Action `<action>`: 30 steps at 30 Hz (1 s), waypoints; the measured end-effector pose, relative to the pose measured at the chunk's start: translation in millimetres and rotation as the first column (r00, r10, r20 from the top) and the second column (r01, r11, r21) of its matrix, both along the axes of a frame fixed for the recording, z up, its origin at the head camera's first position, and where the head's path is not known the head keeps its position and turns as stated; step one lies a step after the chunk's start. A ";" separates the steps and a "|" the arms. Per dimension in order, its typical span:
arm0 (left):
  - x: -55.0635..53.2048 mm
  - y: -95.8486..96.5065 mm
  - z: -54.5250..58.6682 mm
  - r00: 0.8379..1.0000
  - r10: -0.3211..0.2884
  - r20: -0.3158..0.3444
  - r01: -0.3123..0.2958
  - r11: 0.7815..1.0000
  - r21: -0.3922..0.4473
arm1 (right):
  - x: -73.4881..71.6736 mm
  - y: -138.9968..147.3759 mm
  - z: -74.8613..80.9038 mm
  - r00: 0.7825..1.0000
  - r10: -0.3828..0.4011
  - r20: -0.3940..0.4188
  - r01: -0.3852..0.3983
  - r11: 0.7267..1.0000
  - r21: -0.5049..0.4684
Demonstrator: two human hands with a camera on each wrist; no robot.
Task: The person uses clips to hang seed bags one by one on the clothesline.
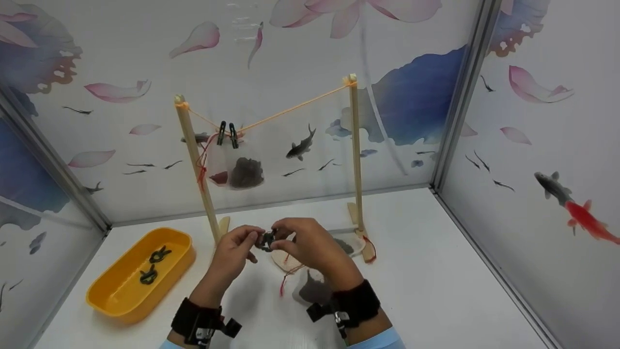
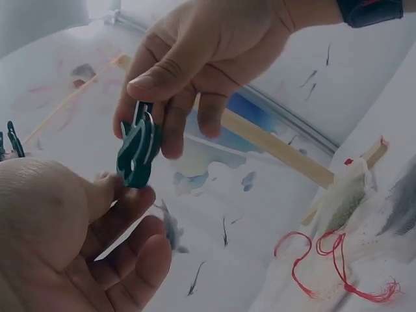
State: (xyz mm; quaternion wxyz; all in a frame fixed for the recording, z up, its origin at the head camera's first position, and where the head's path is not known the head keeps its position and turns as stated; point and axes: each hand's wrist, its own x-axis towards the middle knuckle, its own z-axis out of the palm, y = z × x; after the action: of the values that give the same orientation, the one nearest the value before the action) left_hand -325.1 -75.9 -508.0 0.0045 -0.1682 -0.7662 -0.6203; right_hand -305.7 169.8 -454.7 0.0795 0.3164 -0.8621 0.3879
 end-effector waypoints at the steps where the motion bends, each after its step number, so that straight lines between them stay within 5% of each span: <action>1: -2.5 3.5 -5.4 1.000 0.021 -0.005 -0.021 0.999 -0.038 | -0.6 1.7 0.2 0.999 -0.036 -0.027 0.036 0.999 -0.004; 3: -7.4 10.2 -19.1 0.999 0.022 -0.042 -0.028 0.987 -0.157 | -1.9 5.2 0.4 0.992 -0.109 -0.068 0.108 0.994 -0.021; 5: -10.3 15.7 -34.1 0.996 -0.016 -0.083 -0.012 0.946 -0.324 | -3.7 8.3 0.0 0.981 -0.175 -0.081 0.172 0.984 -0.033; 9: -9.9 20.4 -56.7 0.984 -0.128 -0.125 0.026 0.793 -0.609 | -6.8 11.9 -1.9 0.963 -0.269 -0.031 0.268 0.962 -0.046; 11: -8.1 20.5 -62.1 0.982 -0.131 -0.138 0.000 0.726 -0.687 | -7.4 12.7 -2.5 0.957 -0.291 -0.012 0.290 0.956 -0.048; 14: -6.9 19.3 -63.5 0.977 -0.080 -0.198 -0.098 0.656 -0.749 | -7.6 13.2 -3.2 0.955 -0.295 -0.010 0.295 0.954 -0.050; 18: -8.1 14.4 -61.9 0.963 0.042 -0.265 -0.237 0.599 -0.765 | -7.6 12.9 -4.0 0.962 -0.272 -0.020 0.271 0.962 -0.040; 20: -9.4 10.7 -62.6 0.959 0.117 -0.258 -0.277 0.581 -0.765 | -7.6 12.5 -4.2 0.963 -0.269 -0.017 0.268 0.963 -0.032; 24: -12.2 3.6 -65.1 0.942 0.251 -0.222 -0.330 0.587 -0.740 | -7.3 11.1 -3.5 0.959 -0.284 -0.021 0.283 0.959 -0.031; 27: -13.3 -1.0 -65.4 0.936 0.287 -0.206 -0.345 0.614 -0.710 | -7.1 10.1 -3.0 0.954 -0.297 -0.046 0.294 0.954 -0.060; 30: -13.5 -5.5 -63.6 0.946 0.278 -0.165 -0.312 0.652 -0.691 | -7.1 9.6 -2.7 0.945 -0.319 -0.068 0.313 0.945 -0.094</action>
State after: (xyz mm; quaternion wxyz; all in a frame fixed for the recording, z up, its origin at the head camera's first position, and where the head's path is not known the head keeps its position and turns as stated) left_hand -338.6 -81.3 -571.7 0.0570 -0.0436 -0.9616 -0.2651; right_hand -312.8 179.5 -457.4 0.1888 0.1861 -0.8811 0.3917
